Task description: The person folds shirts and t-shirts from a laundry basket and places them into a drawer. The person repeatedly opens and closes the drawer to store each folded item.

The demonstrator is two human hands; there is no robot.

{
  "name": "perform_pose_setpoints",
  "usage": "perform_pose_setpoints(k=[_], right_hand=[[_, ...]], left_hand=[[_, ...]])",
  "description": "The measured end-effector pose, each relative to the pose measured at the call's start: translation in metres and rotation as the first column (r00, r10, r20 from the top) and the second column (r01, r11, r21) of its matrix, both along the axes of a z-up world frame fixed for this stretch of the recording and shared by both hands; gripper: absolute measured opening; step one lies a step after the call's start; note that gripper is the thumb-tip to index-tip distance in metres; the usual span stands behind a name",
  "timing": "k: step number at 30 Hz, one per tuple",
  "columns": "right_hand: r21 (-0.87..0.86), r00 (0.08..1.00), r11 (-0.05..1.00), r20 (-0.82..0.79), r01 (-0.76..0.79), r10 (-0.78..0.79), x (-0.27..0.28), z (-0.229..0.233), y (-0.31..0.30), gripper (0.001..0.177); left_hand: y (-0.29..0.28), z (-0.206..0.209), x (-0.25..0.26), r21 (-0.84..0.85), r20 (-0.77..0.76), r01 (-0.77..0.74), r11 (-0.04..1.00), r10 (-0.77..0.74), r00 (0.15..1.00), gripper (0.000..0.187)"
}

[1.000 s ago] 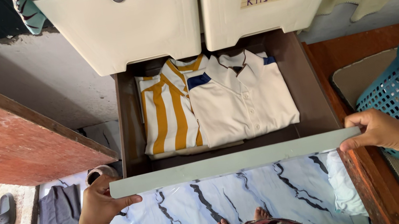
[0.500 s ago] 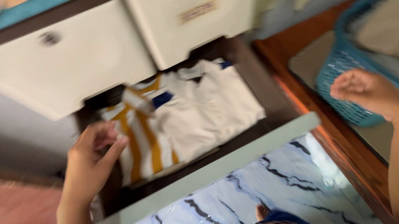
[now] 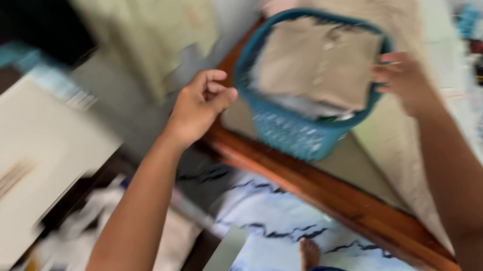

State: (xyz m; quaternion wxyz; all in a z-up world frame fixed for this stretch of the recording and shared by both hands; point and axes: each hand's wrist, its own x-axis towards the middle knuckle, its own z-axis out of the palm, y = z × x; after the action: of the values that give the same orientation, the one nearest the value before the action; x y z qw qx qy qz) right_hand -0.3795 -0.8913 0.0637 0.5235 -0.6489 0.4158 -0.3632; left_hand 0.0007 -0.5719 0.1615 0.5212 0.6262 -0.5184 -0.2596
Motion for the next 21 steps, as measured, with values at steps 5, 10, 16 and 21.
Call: perform_pose_setpoints(k=[5, 10, 16, 21], right_hand=[[0.206, 0.987, 0.972, 0.131, -0.114, 0.088, 0.006, -0.031, -0.046, 0.056], [0.430, 0.997, 0.902, 0.034, 0.043, -0.064, 0.028, -0.029, -0.046, 0.040], [0.538, 0.988, 0.836, 0.035, 0.109, -0.151, 0.035, -0.027, -0.043, 0.036], [0.478, 0.996, 0.874, -0.043, 0.092, -0.081, 0.045, -0.008, -0.054, 0.045]], left_hand=[[-0.167, -0.073, 0.003, 0.262, 0.091, -0.152, 0.953, 0.133, 0.987, 0.085], [-0.247, -0.150, 0.005, 0.354, 0.137, -0.243, 0.903, 0.207, 0.969, 0.095], [-0.273, -0.186, 0.018, 0.515, 0.006, -0.171, 0.840, 0.196, 0.981, 0.084], [-0.285, -0.163, 0.019, 0.550, -0.258, -0.017, 0.835, 0.190, 0.947, 0.084]])
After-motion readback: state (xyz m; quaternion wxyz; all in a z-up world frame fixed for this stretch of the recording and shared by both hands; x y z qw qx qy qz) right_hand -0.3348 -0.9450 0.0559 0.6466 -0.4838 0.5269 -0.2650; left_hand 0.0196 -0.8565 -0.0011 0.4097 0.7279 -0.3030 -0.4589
